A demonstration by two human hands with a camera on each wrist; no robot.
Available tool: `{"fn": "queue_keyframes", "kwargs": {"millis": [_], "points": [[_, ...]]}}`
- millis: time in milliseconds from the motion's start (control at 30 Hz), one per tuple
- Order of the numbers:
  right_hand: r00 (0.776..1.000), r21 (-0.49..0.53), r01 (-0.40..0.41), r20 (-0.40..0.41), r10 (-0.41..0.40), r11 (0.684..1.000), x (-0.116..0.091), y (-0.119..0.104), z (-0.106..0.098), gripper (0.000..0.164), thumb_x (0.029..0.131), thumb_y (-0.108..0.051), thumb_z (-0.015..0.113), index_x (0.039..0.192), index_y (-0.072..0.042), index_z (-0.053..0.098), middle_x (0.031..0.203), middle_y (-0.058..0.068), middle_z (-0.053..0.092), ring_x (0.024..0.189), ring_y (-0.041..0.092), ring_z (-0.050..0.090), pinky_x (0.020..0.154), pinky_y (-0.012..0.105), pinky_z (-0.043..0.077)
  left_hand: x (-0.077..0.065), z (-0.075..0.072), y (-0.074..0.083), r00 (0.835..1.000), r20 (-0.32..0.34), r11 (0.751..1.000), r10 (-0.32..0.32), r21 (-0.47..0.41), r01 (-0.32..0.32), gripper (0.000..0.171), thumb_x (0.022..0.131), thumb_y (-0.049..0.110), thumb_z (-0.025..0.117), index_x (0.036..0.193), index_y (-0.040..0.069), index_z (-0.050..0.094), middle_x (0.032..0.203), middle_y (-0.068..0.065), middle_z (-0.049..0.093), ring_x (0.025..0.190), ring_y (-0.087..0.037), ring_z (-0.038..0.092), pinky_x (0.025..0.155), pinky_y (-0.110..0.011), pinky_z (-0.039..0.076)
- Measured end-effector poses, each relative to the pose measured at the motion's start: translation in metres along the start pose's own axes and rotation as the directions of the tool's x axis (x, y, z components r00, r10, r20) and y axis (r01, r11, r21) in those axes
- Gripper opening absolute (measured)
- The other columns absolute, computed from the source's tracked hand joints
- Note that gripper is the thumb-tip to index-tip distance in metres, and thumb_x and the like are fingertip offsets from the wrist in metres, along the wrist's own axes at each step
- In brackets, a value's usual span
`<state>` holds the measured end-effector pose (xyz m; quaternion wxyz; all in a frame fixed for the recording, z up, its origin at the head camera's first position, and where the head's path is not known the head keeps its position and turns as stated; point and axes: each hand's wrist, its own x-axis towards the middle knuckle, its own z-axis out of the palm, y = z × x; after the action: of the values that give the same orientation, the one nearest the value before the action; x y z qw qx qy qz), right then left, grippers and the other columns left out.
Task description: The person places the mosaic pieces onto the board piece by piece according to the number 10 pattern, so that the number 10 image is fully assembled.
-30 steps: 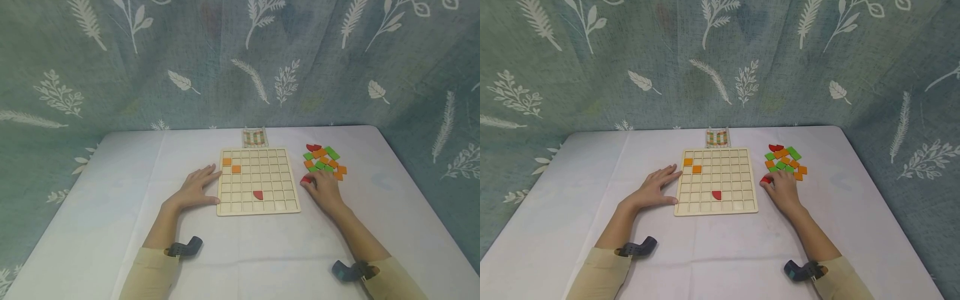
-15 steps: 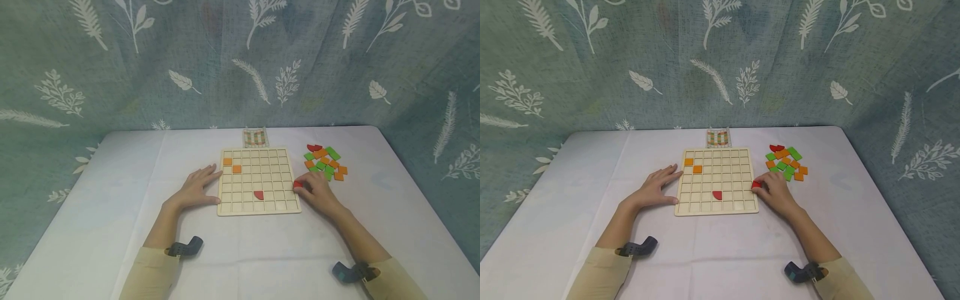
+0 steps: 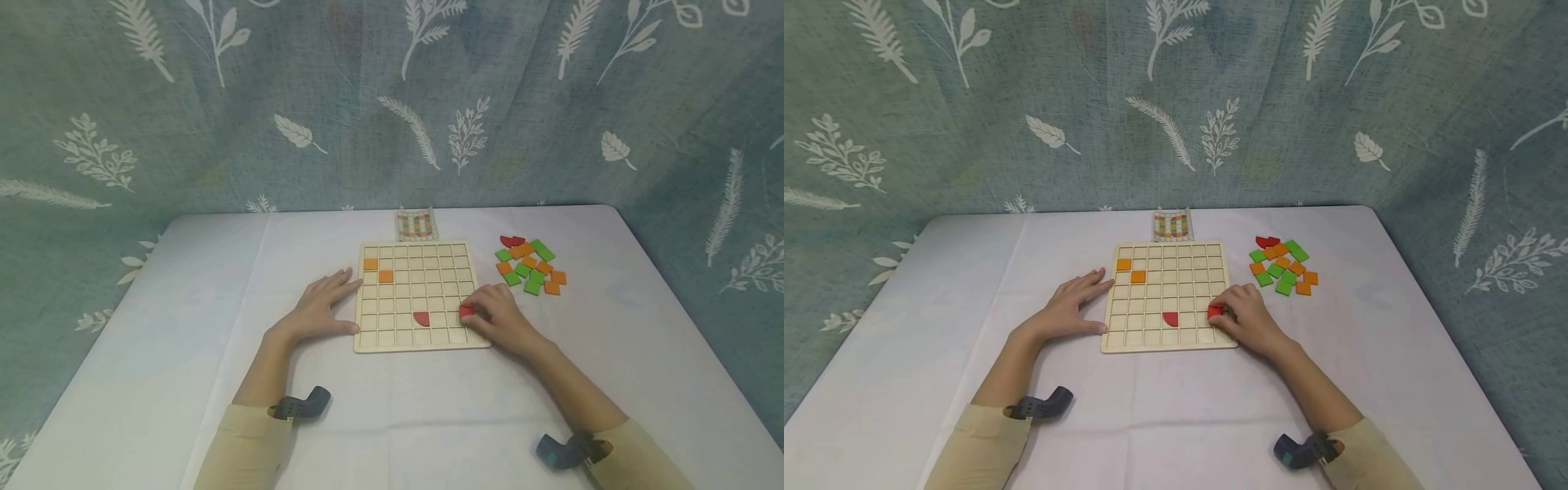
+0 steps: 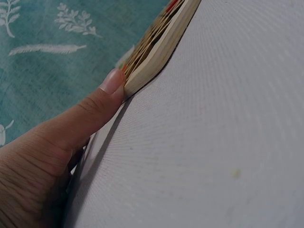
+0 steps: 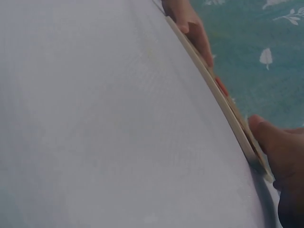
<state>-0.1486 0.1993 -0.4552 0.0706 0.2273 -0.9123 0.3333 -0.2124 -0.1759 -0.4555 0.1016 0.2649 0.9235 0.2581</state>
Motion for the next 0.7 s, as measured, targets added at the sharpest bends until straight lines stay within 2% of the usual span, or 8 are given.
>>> {"fn": "queue_keyframes", "kwargs": {"millis": [300, 533, 700], "points": [[0.997, -0.002, 0.061, 0.039, -0.061, 0.998, 0.0039, -0.0021, 0.0074, 0.024, 0.080, -0.028, 0.075, 0.099, -0.015, 0.068, 0.105, -0.001, 0.061, 0.095, 0.016, 0.039, 0.080, 0.034, 0.034, 0.0001, 0.0004, 0.0001, 1.000, -0.002, 1.000, 0.003, 0.003, -0.003, 0.094, 0.069, 0.060, 0.073, 0.147, 0.022, 0.035, 0.159, -0.005, 0.016, 0.146, -0.029, 0.010, 0.117, -0.048, 0.006], [0.996, 0.037, 0.081, 0.026, -0.082, 0.996, 0.0055, -0.0024, 0.0097, 0.023, 0.080, -0.025, 0.076, 0.100, -0.016, 0.070, 0.101, -0.002, 0.060, 0.091, 0.015, 0.037, 0.076, 0.033, 0.032, 0.0002, 0.0006, 0.0006, 1.000, -0.005, 1.000, 0.000, -0.003, 0.000, 0.094, 0.069, 0.060, 0.073, 0.147, 0.023, 0.036, 0.158, -0.005, 0.016, 0.146, -0.028, 0.010, 0.117, -0.049, 0.005], [0.997, 0.029, 0.081, 0.017, -0.082, 0.996, 0.0065, -0.0017, 0.0097, 0.022, 0.080, -0.024, 0.075, 0.101, -0.017, 0.071, 0.100, -0.001, 0.059, 0.091, 0.015, 0.037, 0.076, 0.033, 0.032, 0.0007, 0.0013, 0.0000, 1.000, -0.007, 1.000, 0.000, 0.006, 0.000, 0.094, 0.069, 0.061, 0.073, 0.147, 0.023, 0.036, 0.159, -0.005, 0.016, 0.146, -0.028, 0.010, 0.117, -0.048, 0.006]]}}
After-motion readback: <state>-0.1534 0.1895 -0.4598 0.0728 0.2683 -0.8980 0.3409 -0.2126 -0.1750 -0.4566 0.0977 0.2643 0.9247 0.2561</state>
